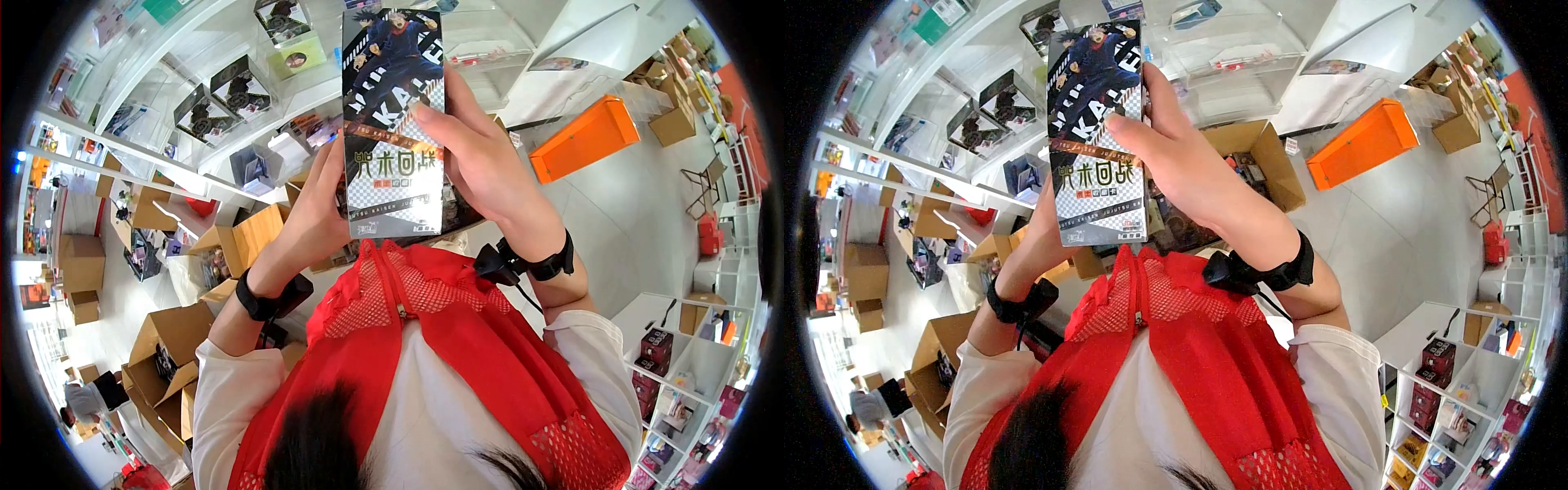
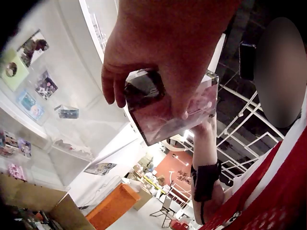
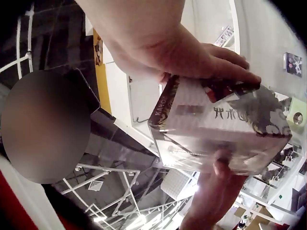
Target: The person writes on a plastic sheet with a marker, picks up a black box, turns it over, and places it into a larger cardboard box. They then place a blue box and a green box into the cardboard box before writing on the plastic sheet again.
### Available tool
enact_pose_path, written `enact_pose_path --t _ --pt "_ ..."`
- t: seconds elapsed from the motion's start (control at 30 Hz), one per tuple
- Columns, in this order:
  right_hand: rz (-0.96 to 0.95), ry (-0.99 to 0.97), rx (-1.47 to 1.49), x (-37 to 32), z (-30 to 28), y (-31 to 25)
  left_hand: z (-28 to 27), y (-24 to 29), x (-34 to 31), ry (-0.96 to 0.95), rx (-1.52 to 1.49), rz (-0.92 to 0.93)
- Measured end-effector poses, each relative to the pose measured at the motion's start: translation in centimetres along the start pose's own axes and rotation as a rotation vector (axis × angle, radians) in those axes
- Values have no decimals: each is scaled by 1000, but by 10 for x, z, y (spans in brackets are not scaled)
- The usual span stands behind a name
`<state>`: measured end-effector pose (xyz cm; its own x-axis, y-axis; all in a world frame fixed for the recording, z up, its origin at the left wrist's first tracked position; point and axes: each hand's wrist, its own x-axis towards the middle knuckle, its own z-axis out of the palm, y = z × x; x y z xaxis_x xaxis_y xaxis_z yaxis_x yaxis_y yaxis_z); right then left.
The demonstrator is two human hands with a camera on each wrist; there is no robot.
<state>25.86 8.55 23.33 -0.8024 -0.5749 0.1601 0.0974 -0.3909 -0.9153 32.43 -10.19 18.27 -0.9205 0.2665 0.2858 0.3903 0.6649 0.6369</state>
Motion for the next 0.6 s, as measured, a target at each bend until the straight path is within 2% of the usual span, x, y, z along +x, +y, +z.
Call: enact_pose_path --t 0.1,0.2,0.33,0.37,0.47,0.5,0.6 --pt "-29 -39 -88 -1 -3 -4 4 -3 0 -2 -237 -114" --pt "-20 -83 -101 -3 -9 -7 -1 -1 2 -24 -122 -36" --pt "-58 -104 -189 -6 -16 -12 1 -6 3 -48 -143 -74" --pt "-70 -105 -232 -7 -19 -13 0 -4 5 -44 -143 -23" --pt "-87 -118 -316 -10 -24 -16 0 -1 8 -51 -168 -20" --pt "-89 -124 -336 -10 -25 -16 0 -2 9 -37 -64 41" --pt "-51 -114 -271 -13 -26 -17 4 -9 9 -34 -52 25"
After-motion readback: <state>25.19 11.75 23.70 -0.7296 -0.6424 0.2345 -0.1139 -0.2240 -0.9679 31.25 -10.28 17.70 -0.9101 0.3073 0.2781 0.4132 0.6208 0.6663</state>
